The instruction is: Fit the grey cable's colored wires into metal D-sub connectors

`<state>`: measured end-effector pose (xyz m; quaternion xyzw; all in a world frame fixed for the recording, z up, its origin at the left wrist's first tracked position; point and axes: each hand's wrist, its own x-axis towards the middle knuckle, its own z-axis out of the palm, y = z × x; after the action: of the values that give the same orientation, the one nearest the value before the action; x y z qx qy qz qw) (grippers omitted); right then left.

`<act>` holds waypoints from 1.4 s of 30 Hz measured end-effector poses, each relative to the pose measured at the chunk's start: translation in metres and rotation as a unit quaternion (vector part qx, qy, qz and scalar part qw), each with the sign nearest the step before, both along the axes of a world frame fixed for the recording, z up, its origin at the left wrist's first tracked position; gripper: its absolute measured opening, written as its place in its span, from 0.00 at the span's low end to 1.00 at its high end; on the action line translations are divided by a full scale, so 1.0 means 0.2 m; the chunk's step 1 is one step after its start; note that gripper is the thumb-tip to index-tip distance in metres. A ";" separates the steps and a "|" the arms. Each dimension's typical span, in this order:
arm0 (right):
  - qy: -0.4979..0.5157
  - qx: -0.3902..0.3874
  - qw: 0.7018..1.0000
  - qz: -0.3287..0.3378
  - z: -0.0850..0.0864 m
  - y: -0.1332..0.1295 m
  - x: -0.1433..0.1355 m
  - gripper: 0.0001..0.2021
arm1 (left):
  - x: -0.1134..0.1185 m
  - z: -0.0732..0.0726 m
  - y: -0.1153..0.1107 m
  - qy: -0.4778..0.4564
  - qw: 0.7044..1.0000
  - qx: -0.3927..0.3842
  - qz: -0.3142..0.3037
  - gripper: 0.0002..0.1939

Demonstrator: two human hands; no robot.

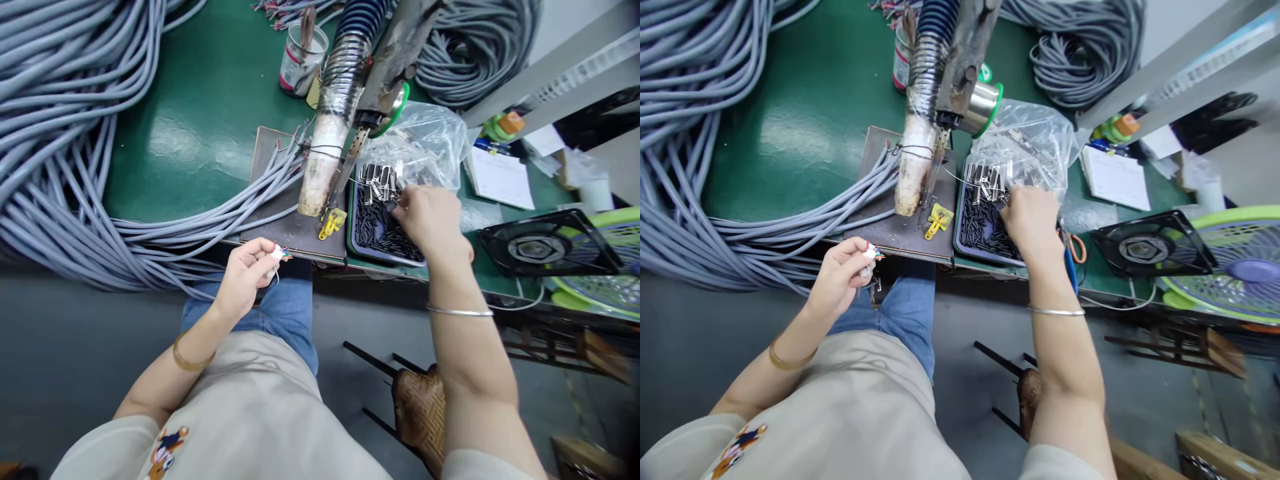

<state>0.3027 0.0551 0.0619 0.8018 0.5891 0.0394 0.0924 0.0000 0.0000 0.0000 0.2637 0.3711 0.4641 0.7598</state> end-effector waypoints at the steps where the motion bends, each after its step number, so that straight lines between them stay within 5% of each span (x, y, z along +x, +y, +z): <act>1: 0.006 0.010 1.000 0.004 0.02 -0.02 0.01 0.06 | 0.00 0.00 0.00 0.007 1.000 0.005 -0.004 0.10; 5: 0.111 0.134 0.984 0.026 0.15 -0.22 0.00 0.05 | 0.01 0.00 -0.02 0.035 0.999 0.031 -0.025 0.11; 10: 0.389 0.292 0.871 0.065 0.23 -0.51 -0.17 0.09 | 0.06 0.01 -0.02 0.051 0.995 0.066 -0.049 0.10; 15: 0.619 0.274 0.733 0.073 0.07 -0.61 -0.30 0.14 | 0.11 0.03 -0.02 0.055 0.994 0.074 -0.052 0.11; 21: 0.656 0.368 0.657 0.052 -0.14 -0.54 -0.40 0.12 | 0.14 0.03 -0.02 0.067 0.992 0.089 -0.054 0.09; 25: 0.625 0.449 0.638 0.028 -0.16 -0.52 -0.44 0.10 | 0.16 0.03 -0.03 0.086 0.990 0.099 -0.054 0.10; 30: 0.610 0.453 0.650 0.024 -0.16 -0.53 -0.42 0.10 | 0.14 0.01 -0.01 0.048 0.990 0.102 -0.079 0.13; 35: 0.614 0.453 0.646 0.024 -0.18 -0.55 -0.37 0.10 | 0.05 -0.13 0.05 -0.084 0.960 0.116 -0.239 0.23; 39: 0.616 0.435 0.656 0.022 -0.16 -0.58 -0.39 0.10 | -0.01 -0.23 0.05 -0.076 0.968 0.076 -0.225 0.27; 42: 0.613 0.414 0.673 0.019 -0.13 -0.60 -0.43 0.10 | -0.03 -0.23 0.05 -0.049 0.970 0.055 -0.231 0.28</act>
<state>0.2161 -0.0648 0.0354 0.5909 0.4522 -0.2194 -0.6310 -0.0060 0.0103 -0.0468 0.3606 0.2367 0.3083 0.8479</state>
